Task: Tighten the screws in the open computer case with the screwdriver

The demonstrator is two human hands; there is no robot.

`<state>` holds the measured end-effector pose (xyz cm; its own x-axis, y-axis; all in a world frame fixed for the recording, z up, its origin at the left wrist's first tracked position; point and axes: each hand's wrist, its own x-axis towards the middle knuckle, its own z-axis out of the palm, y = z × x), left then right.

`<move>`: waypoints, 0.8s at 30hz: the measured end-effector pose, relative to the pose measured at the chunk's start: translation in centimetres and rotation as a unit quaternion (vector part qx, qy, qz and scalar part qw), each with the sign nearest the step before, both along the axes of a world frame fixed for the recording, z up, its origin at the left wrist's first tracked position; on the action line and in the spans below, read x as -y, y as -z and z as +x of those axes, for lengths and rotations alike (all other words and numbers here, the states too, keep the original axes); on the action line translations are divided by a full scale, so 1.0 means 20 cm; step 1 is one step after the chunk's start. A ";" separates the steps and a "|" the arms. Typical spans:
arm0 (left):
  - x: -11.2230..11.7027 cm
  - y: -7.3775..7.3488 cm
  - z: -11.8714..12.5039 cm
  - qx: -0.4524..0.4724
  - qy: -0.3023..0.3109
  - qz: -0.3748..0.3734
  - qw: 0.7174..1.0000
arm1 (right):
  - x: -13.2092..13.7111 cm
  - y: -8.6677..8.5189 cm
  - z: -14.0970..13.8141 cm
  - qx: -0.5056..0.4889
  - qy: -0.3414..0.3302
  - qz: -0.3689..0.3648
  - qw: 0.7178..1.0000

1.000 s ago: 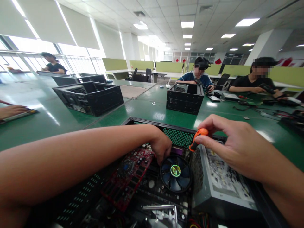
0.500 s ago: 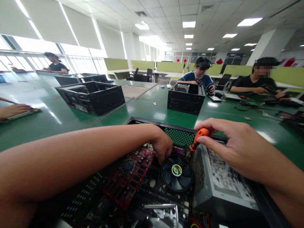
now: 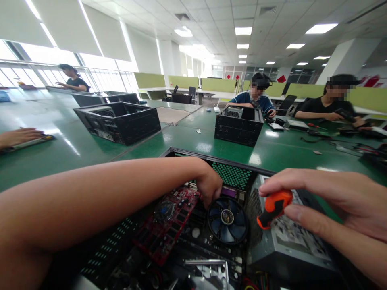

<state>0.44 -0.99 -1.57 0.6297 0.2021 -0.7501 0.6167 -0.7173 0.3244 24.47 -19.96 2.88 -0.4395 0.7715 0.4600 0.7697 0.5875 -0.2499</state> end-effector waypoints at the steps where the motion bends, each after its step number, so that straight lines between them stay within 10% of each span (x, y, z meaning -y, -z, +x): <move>1: 0.00 0.00 0.00 -0.003 -0.001 0.001 1.000 | 0.00 0.00 0.00 0.009 0.006 -0.002 1.000; 24: 0.00 0.00 0.00 -0.011 -0.014 -0.001 1.000 | -0.07 -0.06 -0.16 -0.018 -0.041 -0.057 0.997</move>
<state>0.43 -1.04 -1.64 0.6078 0.2178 -0.7637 0.6430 -0.6993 0.3124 21.32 -18.66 4.13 -0.4877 0.7822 0.3876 0.7094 0.6139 -0.3463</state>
